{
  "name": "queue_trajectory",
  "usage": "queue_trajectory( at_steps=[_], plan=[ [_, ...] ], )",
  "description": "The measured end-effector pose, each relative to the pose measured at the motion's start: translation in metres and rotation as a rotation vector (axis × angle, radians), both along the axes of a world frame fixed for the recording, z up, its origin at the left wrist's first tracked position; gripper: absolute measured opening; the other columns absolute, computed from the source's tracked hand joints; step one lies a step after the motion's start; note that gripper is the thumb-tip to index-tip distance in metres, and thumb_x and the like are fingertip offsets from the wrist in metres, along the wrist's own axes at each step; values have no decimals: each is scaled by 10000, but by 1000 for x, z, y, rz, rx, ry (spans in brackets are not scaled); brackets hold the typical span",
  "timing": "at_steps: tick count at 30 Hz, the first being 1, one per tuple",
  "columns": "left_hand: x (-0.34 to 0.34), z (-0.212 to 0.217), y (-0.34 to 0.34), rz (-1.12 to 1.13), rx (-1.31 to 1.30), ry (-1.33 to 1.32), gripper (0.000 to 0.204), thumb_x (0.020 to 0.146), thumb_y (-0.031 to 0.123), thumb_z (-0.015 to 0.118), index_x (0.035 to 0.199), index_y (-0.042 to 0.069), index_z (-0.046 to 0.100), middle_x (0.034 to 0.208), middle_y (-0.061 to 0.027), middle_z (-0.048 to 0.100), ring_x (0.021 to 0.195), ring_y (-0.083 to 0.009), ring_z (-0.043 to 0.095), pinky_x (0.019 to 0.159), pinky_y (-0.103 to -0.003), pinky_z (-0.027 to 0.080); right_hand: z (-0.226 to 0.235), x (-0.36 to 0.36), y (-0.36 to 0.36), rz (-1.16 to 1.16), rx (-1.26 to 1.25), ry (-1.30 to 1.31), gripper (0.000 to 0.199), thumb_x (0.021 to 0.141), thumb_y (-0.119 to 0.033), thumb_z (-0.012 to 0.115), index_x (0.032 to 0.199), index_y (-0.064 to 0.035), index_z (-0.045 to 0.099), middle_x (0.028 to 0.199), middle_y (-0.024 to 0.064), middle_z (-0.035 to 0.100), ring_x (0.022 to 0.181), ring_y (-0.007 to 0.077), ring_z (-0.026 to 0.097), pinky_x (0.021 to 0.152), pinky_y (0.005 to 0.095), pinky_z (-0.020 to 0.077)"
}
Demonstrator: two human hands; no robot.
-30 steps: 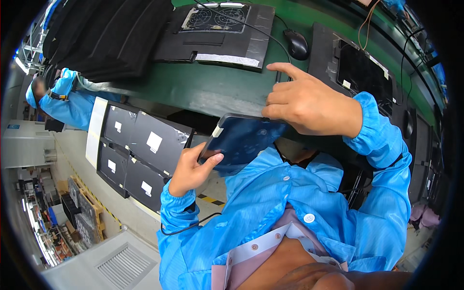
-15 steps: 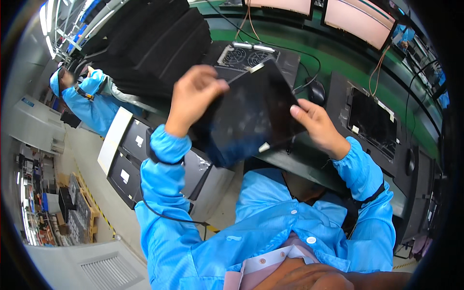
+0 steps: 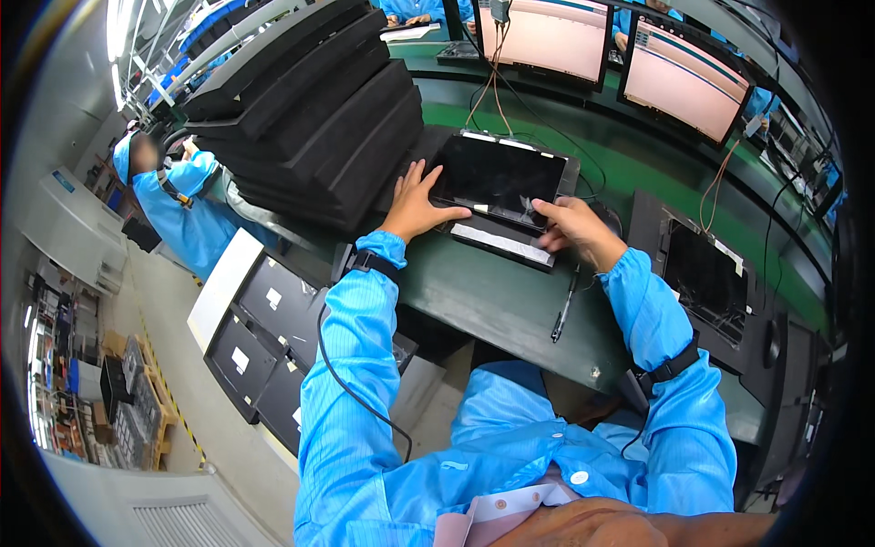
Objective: Inspecting, cleaning, and labeling tablet devices at a factory workstation.
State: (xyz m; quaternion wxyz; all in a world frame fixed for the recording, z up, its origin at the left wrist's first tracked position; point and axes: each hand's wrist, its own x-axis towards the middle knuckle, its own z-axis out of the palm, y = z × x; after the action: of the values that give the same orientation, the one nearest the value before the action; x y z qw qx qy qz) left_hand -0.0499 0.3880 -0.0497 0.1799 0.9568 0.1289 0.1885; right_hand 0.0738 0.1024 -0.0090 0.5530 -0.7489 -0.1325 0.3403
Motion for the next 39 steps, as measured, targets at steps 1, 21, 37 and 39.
queue_trajectory(
  at_steps=[1,21,37,39],
  plan=[
    [0,-2,1,1,-5,0,1080,659,612,881,1505,63,495,1624,-257,299,1532,-392,231,1239,-509,212,9,1,-3,65,-221,-233,712,899,-358,778,1311,138,473,990,163,652,897,270,712,772,362,587],
    [-121,-5,-111,-186,-170,-506,424,842,249,808,1171,11,684,1370,-211,597,1243,-405,572,1060,-444,469,12,-88,-89,1069,-446,-1724,48,801,-110,592,844,-90,600,881,93,562,881,256,599,767,376,480],
    [-513,-116,-149,733,-65,28,1051,642,570,900,1488,100,491,1605,-210,354,1528,-407,238,1243,-608,125,-97,-293,152,811,310,-307,259,979,-231,646,1059,4,717,766,26,676,675,85,591,614,259,467],
    [-517,-130,-147,762,-53,-80,940,682,494,891,1457,103,532,1603,-191,368,1522,-414,252,1242,-612,126,-121,-302,174,769,350,-357,246,978,-223,641,1036,4,716,733,15,651,664,77,573,601,266,449]
  ],
)
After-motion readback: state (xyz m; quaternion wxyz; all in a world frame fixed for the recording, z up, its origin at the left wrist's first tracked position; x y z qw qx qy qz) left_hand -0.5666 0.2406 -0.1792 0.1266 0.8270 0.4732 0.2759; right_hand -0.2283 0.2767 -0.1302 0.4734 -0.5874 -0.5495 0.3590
